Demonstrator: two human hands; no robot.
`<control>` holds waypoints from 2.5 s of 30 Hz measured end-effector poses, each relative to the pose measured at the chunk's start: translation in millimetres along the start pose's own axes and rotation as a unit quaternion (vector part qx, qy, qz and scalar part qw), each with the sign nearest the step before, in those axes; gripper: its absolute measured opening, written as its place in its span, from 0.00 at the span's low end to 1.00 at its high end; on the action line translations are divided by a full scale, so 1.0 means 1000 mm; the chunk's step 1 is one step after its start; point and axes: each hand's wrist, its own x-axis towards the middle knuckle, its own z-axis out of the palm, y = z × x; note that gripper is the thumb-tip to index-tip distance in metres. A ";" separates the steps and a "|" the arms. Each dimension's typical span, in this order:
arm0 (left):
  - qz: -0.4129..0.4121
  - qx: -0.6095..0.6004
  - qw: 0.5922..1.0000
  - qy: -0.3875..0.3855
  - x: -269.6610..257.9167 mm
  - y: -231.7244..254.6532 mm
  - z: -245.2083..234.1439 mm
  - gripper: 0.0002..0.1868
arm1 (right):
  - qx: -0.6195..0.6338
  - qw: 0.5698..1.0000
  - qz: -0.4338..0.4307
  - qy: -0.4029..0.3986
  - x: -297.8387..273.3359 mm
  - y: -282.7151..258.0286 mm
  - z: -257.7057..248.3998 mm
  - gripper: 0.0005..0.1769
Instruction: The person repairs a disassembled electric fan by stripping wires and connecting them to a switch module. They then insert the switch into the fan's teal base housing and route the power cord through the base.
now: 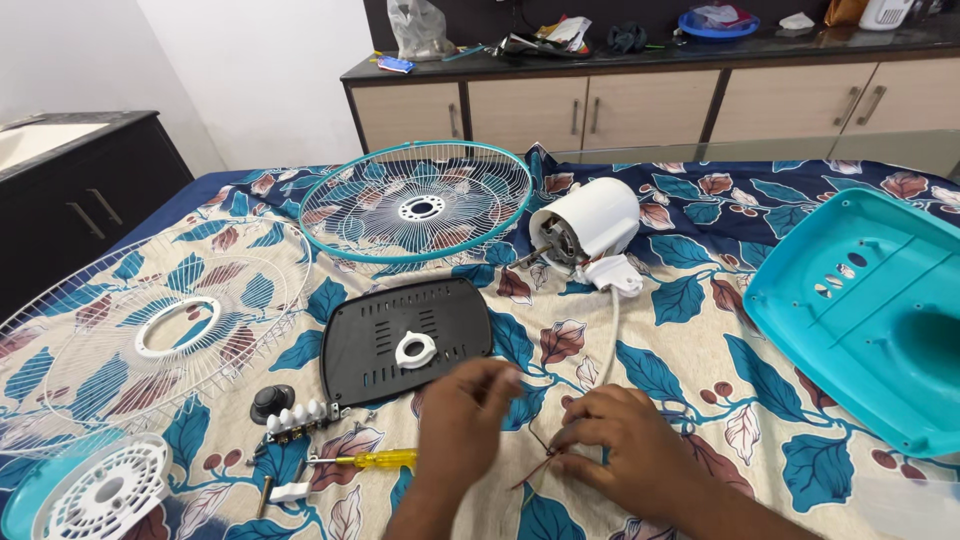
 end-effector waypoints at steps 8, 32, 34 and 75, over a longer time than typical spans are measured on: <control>0.099 0.209 0.968 -0.092 -0.024 0.039 -0.039 0.17 | 0.036 0.998 0.032 -0.026 0.003 0.006 -0.008 0.20; 0.043 0.290 0.953 -0.073 -0.072 0.019 0.002 0.07 | 0.458 0.787 0.410 0.050 0.002 0.001 0.007 0.27; 0.049 0.284 0.954 -0.080 -0.075 0.021 0.000 0.08 | 0.506 0.763 0.401 0.034 0.000 0.003 0.011 0.28; 0.068 0.412 0.889 0.187 -0.056 -0.049 -0.199 0.27 | -0.117 0.986 0.108 -0.052 0.062 -0.074 0.039 0.13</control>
